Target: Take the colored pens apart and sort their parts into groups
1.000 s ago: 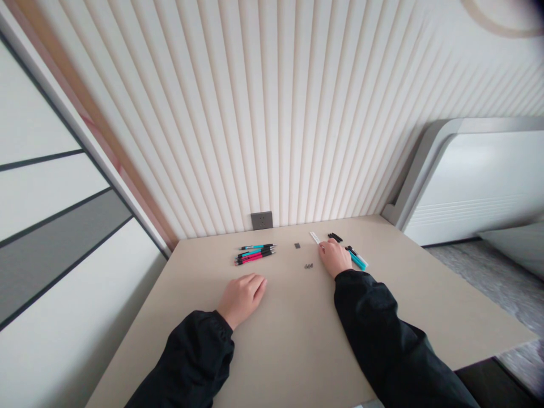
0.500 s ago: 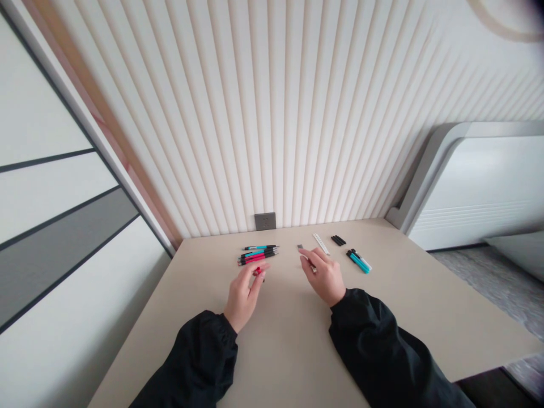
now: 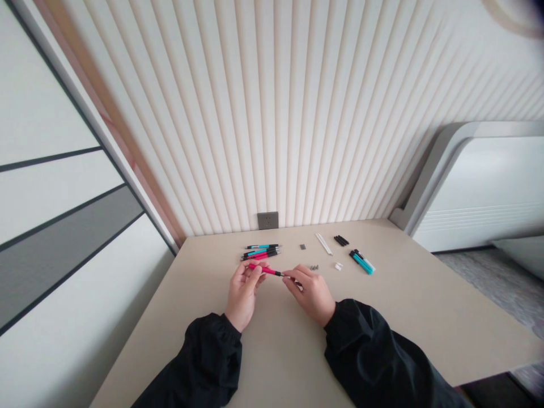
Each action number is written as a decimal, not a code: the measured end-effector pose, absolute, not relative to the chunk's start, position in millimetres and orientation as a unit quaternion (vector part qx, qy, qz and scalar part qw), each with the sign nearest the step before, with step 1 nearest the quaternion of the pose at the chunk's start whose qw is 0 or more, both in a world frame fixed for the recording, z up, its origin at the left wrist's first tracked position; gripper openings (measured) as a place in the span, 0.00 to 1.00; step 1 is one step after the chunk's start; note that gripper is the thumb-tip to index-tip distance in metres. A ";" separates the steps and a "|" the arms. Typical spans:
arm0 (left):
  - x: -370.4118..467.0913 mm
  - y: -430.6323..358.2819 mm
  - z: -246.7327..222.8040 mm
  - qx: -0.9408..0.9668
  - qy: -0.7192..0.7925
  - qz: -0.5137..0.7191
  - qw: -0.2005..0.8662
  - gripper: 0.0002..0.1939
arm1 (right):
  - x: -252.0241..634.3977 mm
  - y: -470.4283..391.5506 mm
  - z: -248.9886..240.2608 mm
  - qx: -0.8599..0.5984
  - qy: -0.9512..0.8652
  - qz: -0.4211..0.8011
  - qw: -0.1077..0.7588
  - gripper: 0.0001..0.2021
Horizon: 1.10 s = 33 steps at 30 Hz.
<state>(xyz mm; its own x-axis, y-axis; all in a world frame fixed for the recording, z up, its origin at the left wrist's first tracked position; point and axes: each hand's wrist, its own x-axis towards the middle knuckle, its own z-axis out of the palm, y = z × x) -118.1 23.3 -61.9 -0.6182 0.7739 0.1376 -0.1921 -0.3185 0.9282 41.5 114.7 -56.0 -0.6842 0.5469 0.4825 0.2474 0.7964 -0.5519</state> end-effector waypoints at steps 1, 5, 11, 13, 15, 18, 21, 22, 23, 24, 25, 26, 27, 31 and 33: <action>-117.6 23.1 -61.9 0.300 0.487 0.752 0.326 0.15 | 41.6 115.2 -56.1 -0.223 -0.887 0.230 0.332 0.13; -116.4 22.5 -63.0 0.317 0.484 0.744 0.333 0.14 | 42.3 114.9 -55.0 -0.218 -0.890 0.232 0.328 0.13; -117.7 21.3 -63.8 0.334 0.492 0.737 0.322 0.16 | 42.4 115.6 -56.8 -0.220 -0.898 0.224 0.310 0.11; -117.3 20.3 -64.0 0.343 0.496 0.734 0.312 0.17 | 42.1 116.4 -58.8 -0.223 -0.900 0.219 0.305 0.11; -116.2 19.4 -64.1 0.349 0.497 0.735 0.302 0.16 | 41.8 116.9 -60.2 -0.223 -0.903 0.213 0.299 0.11; -114.1 19.1 -63.6 0.350 0.499 0.738 0.289 0.14 | 41.6 116.5 -60.4 -0.215 -0.911 0.204 0.287 0.11; -113.7 19.7 -62.4 0.351 0.506 0.741 0.267 0.13 | 41.0 116.0 -60.6 -0.209 -0.916 0.201 0.278 0.11; -114.1 19.7 -62.0 0.354 0.513 0.739 0.255 0.13 | 40.7 116.2 -61.0 -0.209 -0.916 0.202 0.276 0.11; -114.7 19.5 -61.7 0.359 0.523 0.735 0.238 0.13 | 40.5 116.7 -61.7 -0.211 -0.915 0.205 0.277 0.11; -115.6 19.1 -61.4 0.368 0.534 0.729 0.218 0.12 | 40.3 117.4 -62.4 -0.214 -0.913 0.208 0.280 0.11; -116.3 18.5 -61.2 0.382 0.546 0.720 0.193 0.12 | 40.4 118.2 -63.1 -0.217 -0.910 0.211 0.284 0.11; -116.9 17.5 -61.0 0.404 0.557 0.707 0.165 0.11 | 40.7 118.9 -63.7 -0.220 -0.906 0.215 0.289 0.12; -117.1 16.3 -60.7 0.433 0.566 0.688 0.136 0.09 | 41.1 119.3 -63.9 -0.222 -0.903 0.220 0.295 0.12; -112.6 9.6 -58.6 0.597 0.562 0.571 0.044 0.06 | 44.3 115.9 -60.2 -0.190 -0.896 0.261 0.305 0.15; -108.3 6.3 -57.1 0.669 0.535 0.517 0.016 0.10 | 45.5 111.8 -56.5 -0.146 -0.894 0.296 0.302 0.16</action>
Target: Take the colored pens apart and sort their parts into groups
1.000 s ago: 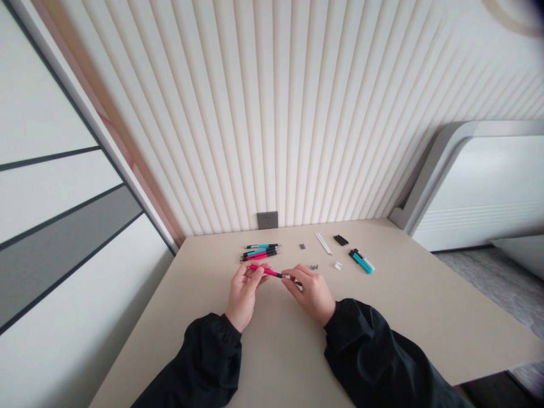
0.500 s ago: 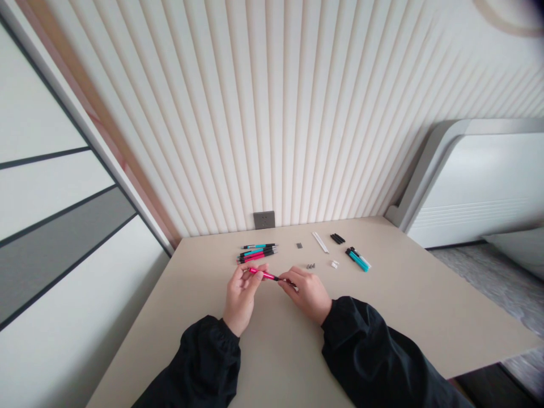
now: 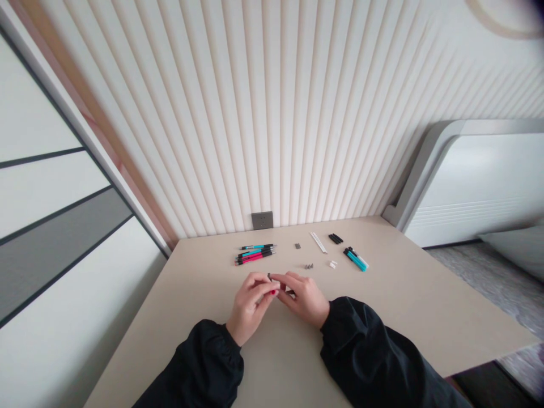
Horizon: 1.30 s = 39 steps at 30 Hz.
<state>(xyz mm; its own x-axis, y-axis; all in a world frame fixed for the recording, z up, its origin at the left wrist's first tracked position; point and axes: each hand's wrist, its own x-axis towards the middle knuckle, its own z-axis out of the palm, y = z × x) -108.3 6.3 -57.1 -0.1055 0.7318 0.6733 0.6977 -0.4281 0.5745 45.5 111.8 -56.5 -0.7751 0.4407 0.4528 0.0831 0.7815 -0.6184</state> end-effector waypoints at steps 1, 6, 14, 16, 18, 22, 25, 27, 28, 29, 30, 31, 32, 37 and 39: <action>-106.3 4.9 -56.2 0.695 0.520 0.496 0.006 0.12 | 45.8 109.7 -54.7 -0.123 -0.892 0.316 0.300 0.18; -102.9 2.5 -53.5 0.736 0.507 0.447 -0.038 0.19 | 44.9 105.1 -49.6 -0.070 -0.855 0.405 0.317 0.26; -106.4 4.9 -55.0 0.760 0.514 0.397 -0.024 0.21 | 53.3 118.3 -51.9 -0.131 -0.812 0.453 0.342 0.15; -106.4 3.9 -54.4 0.764 0.516 0.387 -0.016 0.20 | 57.5 123.3 -50.7 -0.146 -0.803 0.462 0.346 0.15; -106.3 2.9 -53.4 0.767 0.518 0.378 -0.008 0.18 | 62.8 129.6 -48.0 -0.165 -0.791 0.469 0.357 0.15; -106.3 2.6 -52.9 0.773 0.520 0.365 0.007 0.14 | 81.4 153.7 -44.0 -0.238 -0.763 0.444 0.405 0.16; -106.4 3.8 -53.7 0.777 0.515 0.362 0.014 0.13 | 106.4 185.4 -47.1 -0.337 -0.742 0.366 0.449 0.16; -106.5 4.7 -54.3 0.781 0.511 0.358 0.020 0.12 | 127.8 209.6 -51.8 -0.420 -0.725 0.287 0.465 0.19; -106.6 5.2 -54.6 0.784 0.507 0.357 0.022 0.12 | 139.2 221.0 -54.5 -0.459 -0.716 0.250 0.463 0.20; -106.7 5.6 -54.8 0.786 0.507 0.353 0.025 0.12 | 150.5 231.2 -57.2 -0.496 -0.710 0.219 0.450 0.22; -106.8 5.9 -55.0 0.788 0.505 0.352 0.026 0.11 | 161.5 239.8 -59.9 -0.529 -0.707 0.195 0.427 0.22; -106.9 6.3 -55.1 0.789 0.505 0.350 0.028 0.11 | 171.5 246.6 -62.4 -0.556 -0.705 0.178 0.402 0.21; -106.9 6.6 -55.2 0.789 0.505 0.349 0.029 0.11 | 180.4 251.5 -64.7 -0.577 -0.704 0.166 0.380 0.19; -107.3 7.9 -56.1 0.792 0.506 0.339 0.029 0.11 | 201.4 256.2 -73.9 -0.604 -0.701 0.159 0.344 0.14; -107.4 8.2 -56.4 0.793 0.508 0.334 0.029 0.12 | 201.1 255.0 -77.3 -0.607 -0.701 0.161 0.338 0.14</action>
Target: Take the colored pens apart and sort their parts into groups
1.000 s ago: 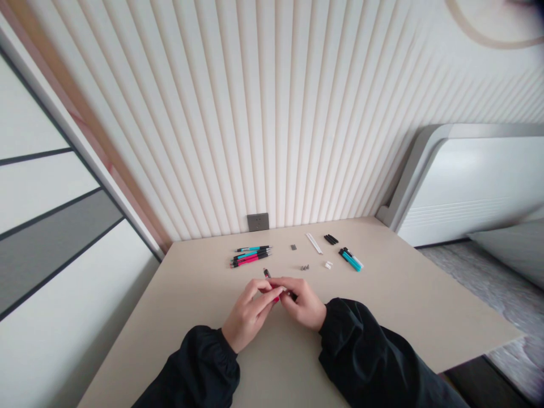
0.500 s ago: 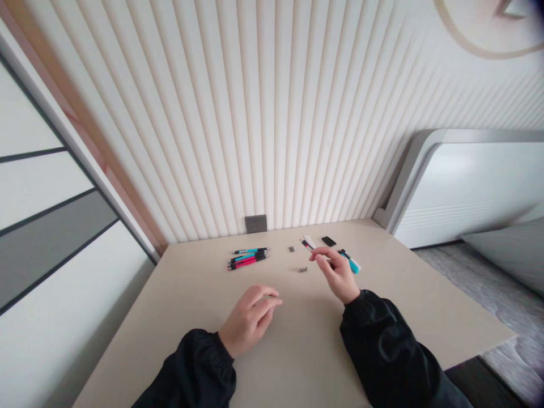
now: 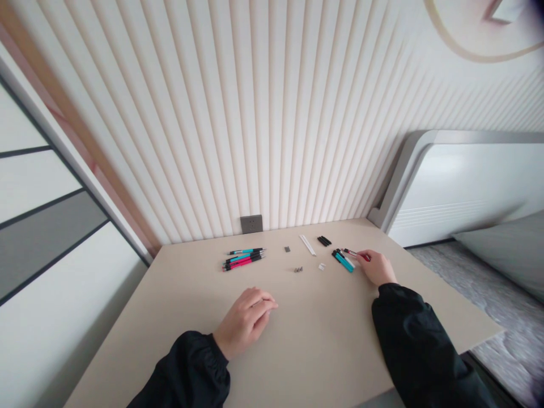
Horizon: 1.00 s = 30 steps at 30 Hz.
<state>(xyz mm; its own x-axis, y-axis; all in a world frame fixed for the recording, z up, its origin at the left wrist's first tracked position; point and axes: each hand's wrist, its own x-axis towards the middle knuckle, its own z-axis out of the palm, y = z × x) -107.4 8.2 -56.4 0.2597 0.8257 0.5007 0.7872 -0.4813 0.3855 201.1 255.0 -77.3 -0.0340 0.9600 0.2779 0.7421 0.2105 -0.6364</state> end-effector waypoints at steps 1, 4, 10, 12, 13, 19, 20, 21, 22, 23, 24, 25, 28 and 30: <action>-107.4 8.3 -56.3 0.793 0.509 0.333 0.028 0.12 | 200.2 254.6 -78.9 -0.609 -0.701 0.163 0.334 0.14; -106.9 8.5 -55.1 0.794 0.508 0.333 0.025 0.11 | 197.4 254.8 -81.6 -0.606 -0.709 0.168 0.318 0.14; -106.3 11.0 -55.8 0.793 0.509 0.335 0.024 0.11 | 192.9 253.2 -70.4 -0.580 -0.706 0.165 0.371 0.17; -105.7 12.5 -57.2 0.789 0.513 0.337 0.023 0.11 | 182.8 244.9 -65.3 -0.544 -0.698 0.161 0.436 0.19; -105.0 13.1 -57.6 0.787 0.515 0.338 0.024 0.11 | 174.4 237.7 -63.5 -0.516 -0.698 0.166 0.469 0.20; -100.1 13.3 -54.2 0.762 0.546 0.344 0.046 0.10 | 87.4 156.9 -64.4 -0.263 -0.761 0.319 0.500 0.16; -100.1 13.0 -54.3 0.753 0.555 0.349 0.052 0.10 | 71.7 141.7 -64.9 -0.219 -0.771 0.356 0.481 0.15; -100.6 12.8 -55.2 0.743 0.564 0.356 0.059 0.10 | 57.2 127.8 -65.1 -0.186 -0.774 0.388 0.464 0.15; -101.6 12.7 -56.9 0.732 0.571 0.366 0.064 0.10 | 44.2 115.8 -65.0 -0.159 -0.772 0.413 0.456 0.15; -103.1 12.8 -59.4 0.721 0.577 0.378 0.066 0.09 | 33.1 106.2 -64.6 -0.140 -0.770 0.432 0.448 0.16; -105.0 13.0 -62.3 0.711 0.581 0.389 0.064 0.08 | 24.1 99.3 -64.1 -0.129 -0.769 0.445 0.440 0.16; -107.0 13.3 -65.3 0.702 0.586 0.400 0.062 0.06 | 17.4 94.9 -63.5 -0.121 -0.770 0.451 0.434 0.17; -112.2 14.3 -71.3 0.681 0.607 0.407 0.050 0.05 | 10.6 95.0 -62.7 -0.138 -0.783 0.434 0.424 0.17; -114.1 14.8 -71.5 0.671 0.621 0.403 0.036 0.06 | 14.6 101.7 -64.2 -0.173 -0.796 0.408 0.412 0.18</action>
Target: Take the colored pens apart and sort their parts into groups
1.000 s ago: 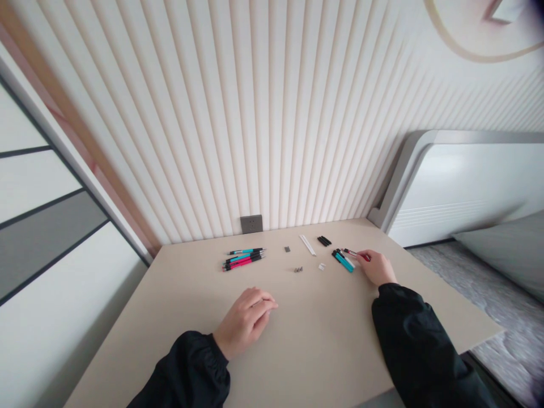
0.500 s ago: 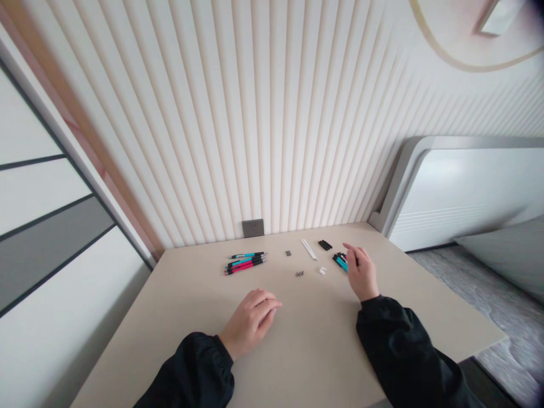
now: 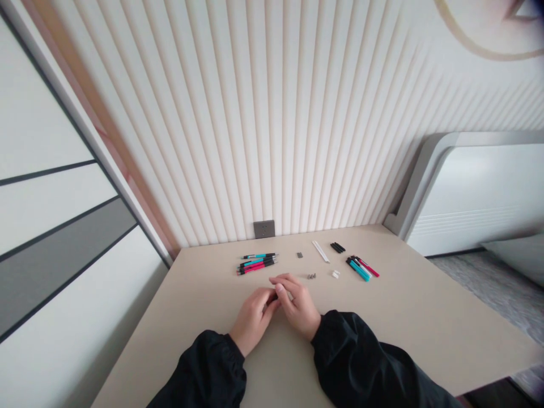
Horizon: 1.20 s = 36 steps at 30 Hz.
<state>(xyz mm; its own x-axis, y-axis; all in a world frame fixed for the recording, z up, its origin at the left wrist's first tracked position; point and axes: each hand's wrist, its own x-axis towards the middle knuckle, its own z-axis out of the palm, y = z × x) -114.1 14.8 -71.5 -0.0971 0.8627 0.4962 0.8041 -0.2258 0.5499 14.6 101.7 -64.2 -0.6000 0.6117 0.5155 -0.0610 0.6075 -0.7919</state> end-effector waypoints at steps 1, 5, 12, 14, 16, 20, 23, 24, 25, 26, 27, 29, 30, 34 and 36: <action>-114.6 15.0 -70.8 0.668 0.626 0.402 0.028 0.05 | 17.9 105.4 -65.8 -0.194 -0.803 0.395 0.401 0.18; -116.0 14.7 -69.0 0.673 0.635 0.380 0.004 0.04 | 29.0 115.9 -76.2 -0.270 -0.812 0.374 0.356 0.23; -116.5 12.0 -68.4 0.695 0.630 0.347 -0.007 0.04 | 28.2 117.6 -82.4 -0.266 -0.834 0.356 0.325 0.23; -116.1 11.2 -65.9 0.697 0.624 0.354 -0.003 0.07 | 28.8 117.9 -79.8 -0.253 -0.841 0.351 0.324 0.22; -115.9 10.8 -63.8 0.694 0.626 0.354 0.003 0.11 | 29.9 117.8 -76.8 -0.238 -0.842 0.356 0.327 0.19; -116.3 12.2 -64.0 0.677 0.646 0.353 0.015 0.12 | 31.2 115.2 -72.2 -0.205 -0.828 0.398 0.337 0.10; -116.6 13.4 -65.6 0.669 0.648 0.363 0.026 0.10 | 31.2 112.7 -71.3 -0.200 -0.821 0.408 0.345 0.10; -116.5 13.4 -65.8 0.670 0.645 0.366 0.029 0.10 | 31.2 112.4 -71.6 -0.205 -0.820 0.408 0.346 0.10; -116.3 13.2 -65.8 0.673 0.642 0.365 0.031 0.09 | 31.1 112.4 -72.1 -0.212 -0.819 0.409 0.341 0.11; -115.9 12.9 -65.6 0.677 0.640 0.363 0.031 0.09 | 31.1 112.8 -72.8 -0.219 -0.820 0.411 0.334 0.12; -115.5 12.5 -65.3 0.680 0.638 0.359 0.031 0.09 | 31.1 113.6 -73.5 -0.223 -0.821 0.412 0.326 0.13; -114.7 11.8 -64.7 0.681 0.641 0.352 0.031 0.09 | 31.4 115.5 -74.4 -0.217 -0.824 0.414 0.320 0.12; -114.5 11.6 -64.7 0.679 0.644 0.352 0.032 0.09 | 31.7 116.4 -74.4 -0.210 -0.825 0.413 0.324 0.10; -115.1 11.9 -66.9 0.671 0.646 0.363 0.035 0.08 | 33.3 118.0 -72.5 -0.190 -0.820 0.407 0.355 0.07; -116.0 12.1 -68.5 0.673 0.643 0.364 0.036 0.08 | 33.6 117.3 -71.5 -0.190 -0.819 0.405 0.360 0.08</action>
<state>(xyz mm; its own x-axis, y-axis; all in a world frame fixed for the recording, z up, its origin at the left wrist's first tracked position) -116.0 12.1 -68.5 -0.0922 0.8919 0.4427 0.8389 -0.1699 0.5171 33.6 117.3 -71.5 -0.6691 0.6020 0.4358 0.0188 0.5999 -0.7999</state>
